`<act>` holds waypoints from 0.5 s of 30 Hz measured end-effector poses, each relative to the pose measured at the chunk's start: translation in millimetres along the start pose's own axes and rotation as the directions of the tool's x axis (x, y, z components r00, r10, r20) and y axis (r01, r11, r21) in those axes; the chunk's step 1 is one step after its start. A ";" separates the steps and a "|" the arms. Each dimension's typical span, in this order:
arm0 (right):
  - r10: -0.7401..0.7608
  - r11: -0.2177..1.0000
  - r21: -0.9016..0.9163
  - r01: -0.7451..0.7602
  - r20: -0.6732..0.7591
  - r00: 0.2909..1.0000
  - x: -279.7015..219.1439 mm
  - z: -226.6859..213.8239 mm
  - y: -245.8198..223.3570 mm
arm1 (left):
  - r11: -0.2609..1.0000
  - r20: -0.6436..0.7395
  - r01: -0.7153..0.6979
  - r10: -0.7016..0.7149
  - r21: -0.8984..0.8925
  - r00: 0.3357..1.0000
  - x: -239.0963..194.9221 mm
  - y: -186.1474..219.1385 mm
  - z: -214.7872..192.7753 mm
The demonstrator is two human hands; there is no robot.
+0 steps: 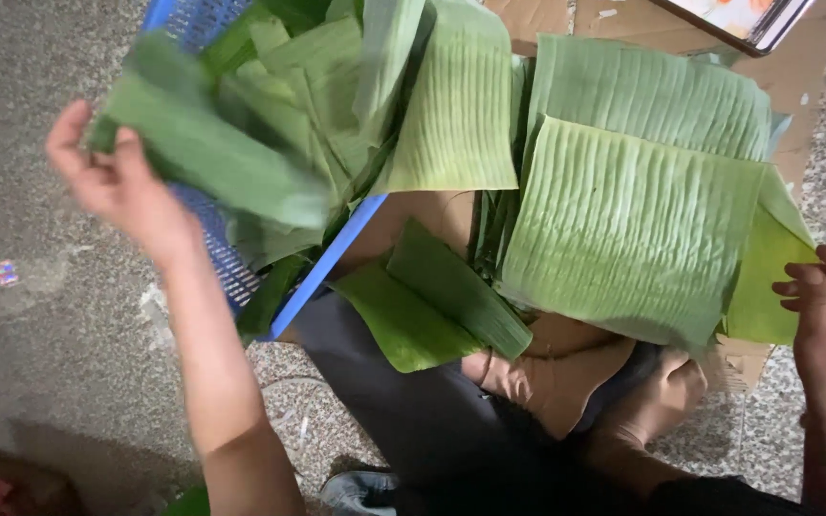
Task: Sorting and stacking cut banana leaves into a plastic basket and a neat pile on cardboard.
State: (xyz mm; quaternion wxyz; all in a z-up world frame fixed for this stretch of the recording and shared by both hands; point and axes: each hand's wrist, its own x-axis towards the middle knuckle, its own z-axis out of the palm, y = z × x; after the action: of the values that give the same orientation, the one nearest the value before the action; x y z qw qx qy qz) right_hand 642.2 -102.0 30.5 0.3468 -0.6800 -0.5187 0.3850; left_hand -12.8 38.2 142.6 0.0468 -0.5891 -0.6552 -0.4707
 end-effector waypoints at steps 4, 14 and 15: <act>-0.021 0.999 0.030 0.020 0.025 0.999 -1.8 5.2 -8.7 | 0.746 0.183 0.315 -0.257 -0.587 0.949 -0.7 59.3 -35.6; -0.039 0.991 0.129 0.033 0.042 0.998 -15.4 -1.2 -17.9 | 0.341 0.363 0.516 -0.421 -0.786 0.831 -34.3 112.6 -63.2; -0.023 0.993 0.120 0.017 0.054 0.998 -16.6 -1.9 -20.1 | 0.337 0.372 0.532 -0.436 -0.777 0.820 -35.6 112.4 -68.9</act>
State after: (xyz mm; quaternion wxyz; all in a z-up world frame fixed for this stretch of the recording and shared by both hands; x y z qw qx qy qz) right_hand 632.4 -113.8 51.6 0.3763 -0.6418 -0.5109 0.4307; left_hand 55.7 -49.4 221.9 -0.4238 -0.3325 -0.4793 -0.6929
